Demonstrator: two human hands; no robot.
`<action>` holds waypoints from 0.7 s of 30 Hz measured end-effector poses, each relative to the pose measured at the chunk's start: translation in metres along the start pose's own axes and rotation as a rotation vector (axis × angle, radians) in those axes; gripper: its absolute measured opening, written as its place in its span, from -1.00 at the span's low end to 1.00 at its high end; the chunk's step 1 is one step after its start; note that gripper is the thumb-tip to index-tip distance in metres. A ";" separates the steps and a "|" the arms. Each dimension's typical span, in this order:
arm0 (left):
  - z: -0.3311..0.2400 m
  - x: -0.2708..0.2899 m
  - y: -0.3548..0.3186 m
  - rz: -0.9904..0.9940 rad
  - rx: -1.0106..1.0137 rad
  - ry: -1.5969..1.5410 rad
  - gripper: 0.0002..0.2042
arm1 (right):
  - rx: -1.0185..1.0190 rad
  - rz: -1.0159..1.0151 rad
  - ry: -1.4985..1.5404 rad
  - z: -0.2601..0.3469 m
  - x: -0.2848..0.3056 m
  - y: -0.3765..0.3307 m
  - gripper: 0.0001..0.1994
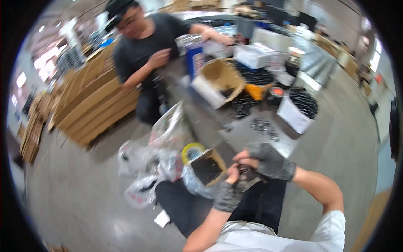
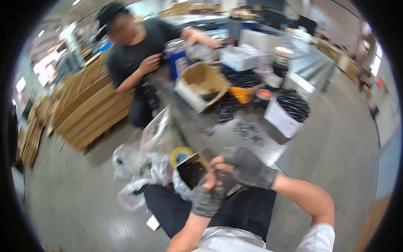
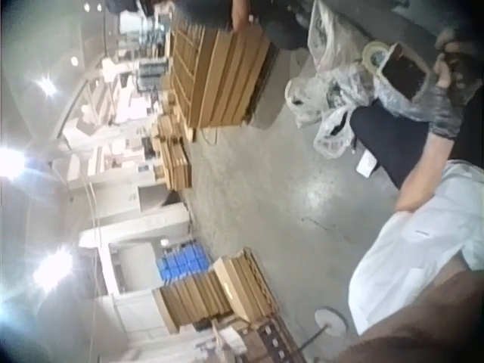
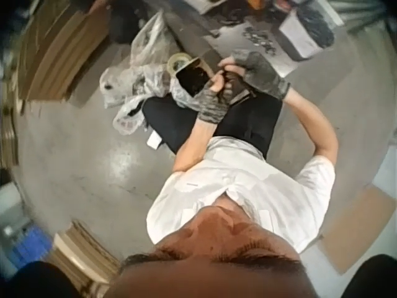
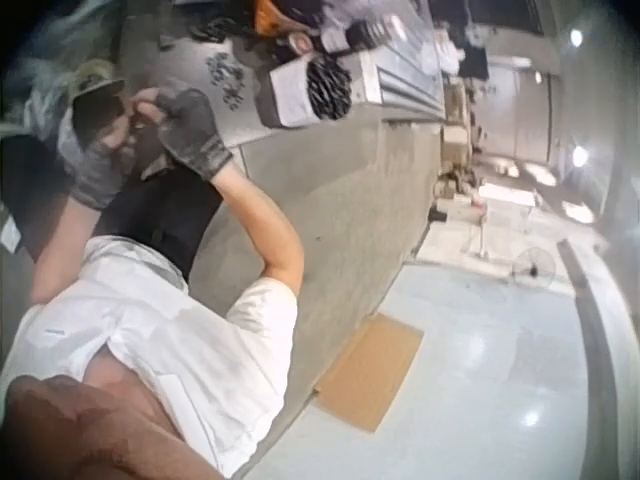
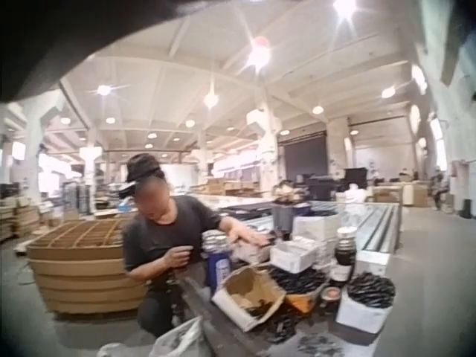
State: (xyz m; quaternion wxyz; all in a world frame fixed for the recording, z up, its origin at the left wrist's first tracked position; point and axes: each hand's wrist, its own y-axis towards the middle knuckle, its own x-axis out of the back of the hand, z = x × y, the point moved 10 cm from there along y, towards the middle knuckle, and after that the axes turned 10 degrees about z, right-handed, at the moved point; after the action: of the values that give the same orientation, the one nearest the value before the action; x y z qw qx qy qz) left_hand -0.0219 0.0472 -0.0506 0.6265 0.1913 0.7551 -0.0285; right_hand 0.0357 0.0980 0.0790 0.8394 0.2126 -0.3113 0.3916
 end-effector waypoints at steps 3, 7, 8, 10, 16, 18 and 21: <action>0.006 0.004 0.005 0.018 -0.046 0.244 -0.48 | 0.017 -0.092 -0.134 0.019 -0.001 0.000 -0.81; -0.008 -0.001 -0.009 -0.093 -0.093 0.132 -0.64 | -0.202 -0.249 0.090 0.004 0.006 -0.019 -0.86; -0.016 -0.002 -0.010 -0.106 -0.109 0.276 -0.67 | -0.220 -0.248 0.108 0.006 0.012 -0.022 -0.89; -0.031 0.000 -0.012 -0.158 -0.179 0.460 -0.72 | -0.297 -0.189 0.187 -0.001 0.010 -0.023 -0.89; -0.035 0.010 -0.012 -0.200 -0.312 0.500 -0.73 | -0.292 -0.128 -0.004 -0.016 0.007 -0.025 -0.85; -0.031 0.016 -0.012 -0.236 -0.298 0.502 -0.73 | -0.259 -0.103 -0.034 -0.014 -0.001 -0.023 -0.85; -0.036 0.016 -0.017 -0.247 -0.295 0.465 -0.72 | -0.210 -0.094 -0.071 -0.005 -0.011 -0.014 -0.84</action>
State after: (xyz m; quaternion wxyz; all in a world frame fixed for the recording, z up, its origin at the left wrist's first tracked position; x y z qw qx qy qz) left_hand -0.0632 0.0452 -0.0612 0.4495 0.0067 0.8919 0.0501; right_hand 0.0431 0.0863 0.0664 0.8629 0.1515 -0.3698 0.3093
